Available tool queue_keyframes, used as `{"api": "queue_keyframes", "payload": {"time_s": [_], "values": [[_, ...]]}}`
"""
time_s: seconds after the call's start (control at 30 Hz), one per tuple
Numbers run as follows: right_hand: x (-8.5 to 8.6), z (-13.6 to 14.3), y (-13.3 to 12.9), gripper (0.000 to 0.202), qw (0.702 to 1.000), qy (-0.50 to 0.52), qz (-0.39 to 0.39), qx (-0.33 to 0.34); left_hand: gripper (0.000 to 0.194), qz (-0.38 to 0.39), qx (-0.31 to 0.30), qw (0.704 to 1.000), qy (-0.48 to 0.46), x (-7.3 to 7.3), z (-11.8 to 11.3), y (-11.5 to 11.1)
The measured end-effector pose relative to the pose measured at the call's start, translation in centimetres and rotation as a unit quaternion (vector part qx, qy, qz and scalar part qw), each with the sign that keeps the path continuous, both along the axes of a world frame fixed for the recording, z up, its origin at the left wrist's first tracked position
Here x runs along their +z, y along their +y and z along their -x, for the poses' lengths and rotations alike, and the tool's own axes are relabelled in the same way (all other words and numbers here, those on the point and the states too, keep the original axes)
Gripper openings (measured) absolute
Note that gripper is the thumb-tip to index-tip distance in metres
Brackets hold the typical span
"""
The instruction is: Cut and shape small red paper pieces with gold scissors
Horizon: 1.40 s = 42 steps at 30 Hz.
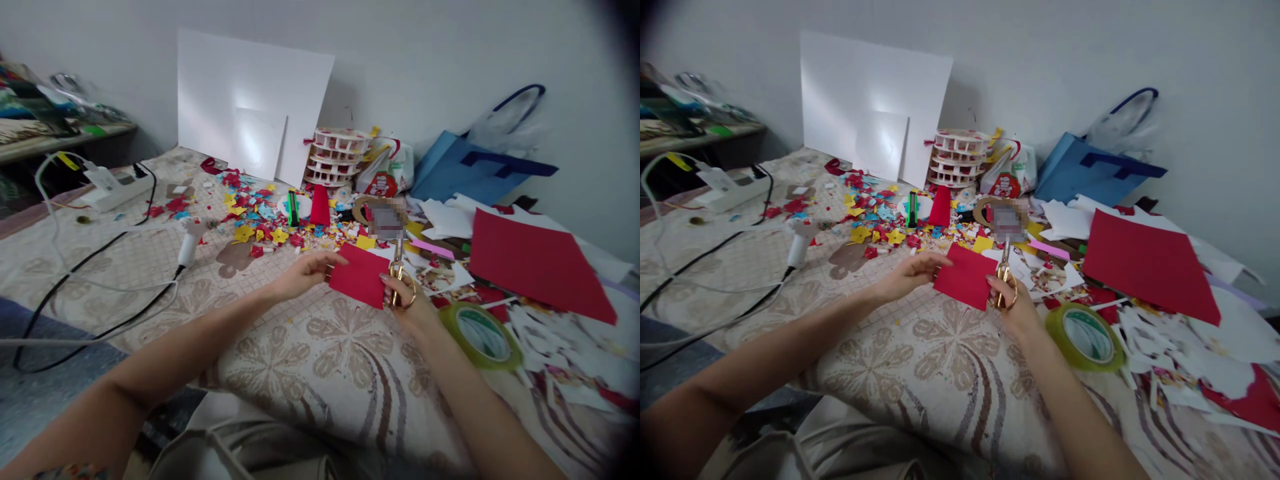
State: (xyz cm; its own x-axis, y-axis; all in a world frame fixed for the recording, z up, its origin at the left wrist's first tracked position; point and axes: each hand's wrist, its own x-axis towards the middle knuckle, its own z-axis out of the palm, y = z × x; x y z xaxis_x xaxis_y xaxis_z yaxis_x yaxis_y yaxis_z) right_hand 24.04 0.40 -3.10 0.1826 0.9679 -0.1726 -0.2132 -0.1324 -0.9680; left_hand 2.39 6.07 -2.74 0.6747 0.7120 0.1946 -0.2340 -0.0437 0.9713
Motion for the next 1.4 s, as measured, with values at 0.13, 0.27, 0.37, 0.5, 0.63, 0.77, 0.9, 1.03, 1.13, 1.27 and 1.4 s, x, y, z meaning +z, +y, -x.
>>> {"api": "queue_keyframes", "payload": {"time_s": [0.13, 0.27, 0.37, 0.5, 0.63, 0.77, 0.9, 1.03, 1.13, 1.27, 1.4], "values": [[0.5, -0.4, -0.3, 0.03, 0.996, -0.089, 0.002, 0.021, 0.024, -0.04, 0.031, 0.998, 0.05, -0.5, 0.0, 0.2], [0.8, -1.9, -0.3, 0.035, 0.916, -0.401, -0.023, 0.016, 0.025, 0.032, 0.13, 0.991, 0.027, -1.0, 0.0, 1.0], [0.5, -2.3, -0.1, 0.035, 0.876, -0.478, -0.054, -0.027, 0.026, 0.035, 0.161, 0.986, 0.014, -1.0, 0.0, 1.4], [-0.3, -0.7, -0.2, 0.027, 0.964, -0.242, -0.112, -0.021, 0.026, 0.037, 0.138, 0.99, 0.007, -1.0, -0.1, 0.9], [-0.9, 0.8, -0.4, 0.033, 0.976, -0.149, -0.157, -0.032, 0.025, 0.03, 0.128, 0.991, 0.014, -1.2, -0.3, 0.4], [-1.1, 1.0, -0.3, 0.033, 0.978, -0.117, -0.166, -0.038, 0.024, 0.033, 0.123, 0.992, 0.019, -1.2, -0.4, 0.4], [-1.0, 0.8, -0.3, 0.029, 0.974, -0.11, -0.181, -0.076, 0.024, 0.029, 0.127, 0.991, 0.021, -1.4, -0.4, 0.5], [-1.0, 1.0, -0.4, 0.028, 0.976, -0.121, -0.173, -0.053, 0.023, 0.034, 0.118, 0.992, 0.009, -1.6, -0.5, 0.5], [-1.0, 1.4, -0.5, 0.026, 0.976, -0.141, -0.159, -0.05, 0.022, 0.036, 0.102, 0.994, 0.001, -1.5, -0.6, 0.3], [-0.7, 1.9, -0.8, 0.025, 0.978, -0.146, -0.13, -0.069, 0.021, 0.031, 0.103, 0.994, 0.003, -1.3, -0.6, 0.2], [-0.3, 2.4, -0.9, 0.024, 0.985, -0.111, -0.111, -0.066, 0.022, 0.045, 0.142, 0.989, 0.014, -1.4, -0.7, 0.2]]}}
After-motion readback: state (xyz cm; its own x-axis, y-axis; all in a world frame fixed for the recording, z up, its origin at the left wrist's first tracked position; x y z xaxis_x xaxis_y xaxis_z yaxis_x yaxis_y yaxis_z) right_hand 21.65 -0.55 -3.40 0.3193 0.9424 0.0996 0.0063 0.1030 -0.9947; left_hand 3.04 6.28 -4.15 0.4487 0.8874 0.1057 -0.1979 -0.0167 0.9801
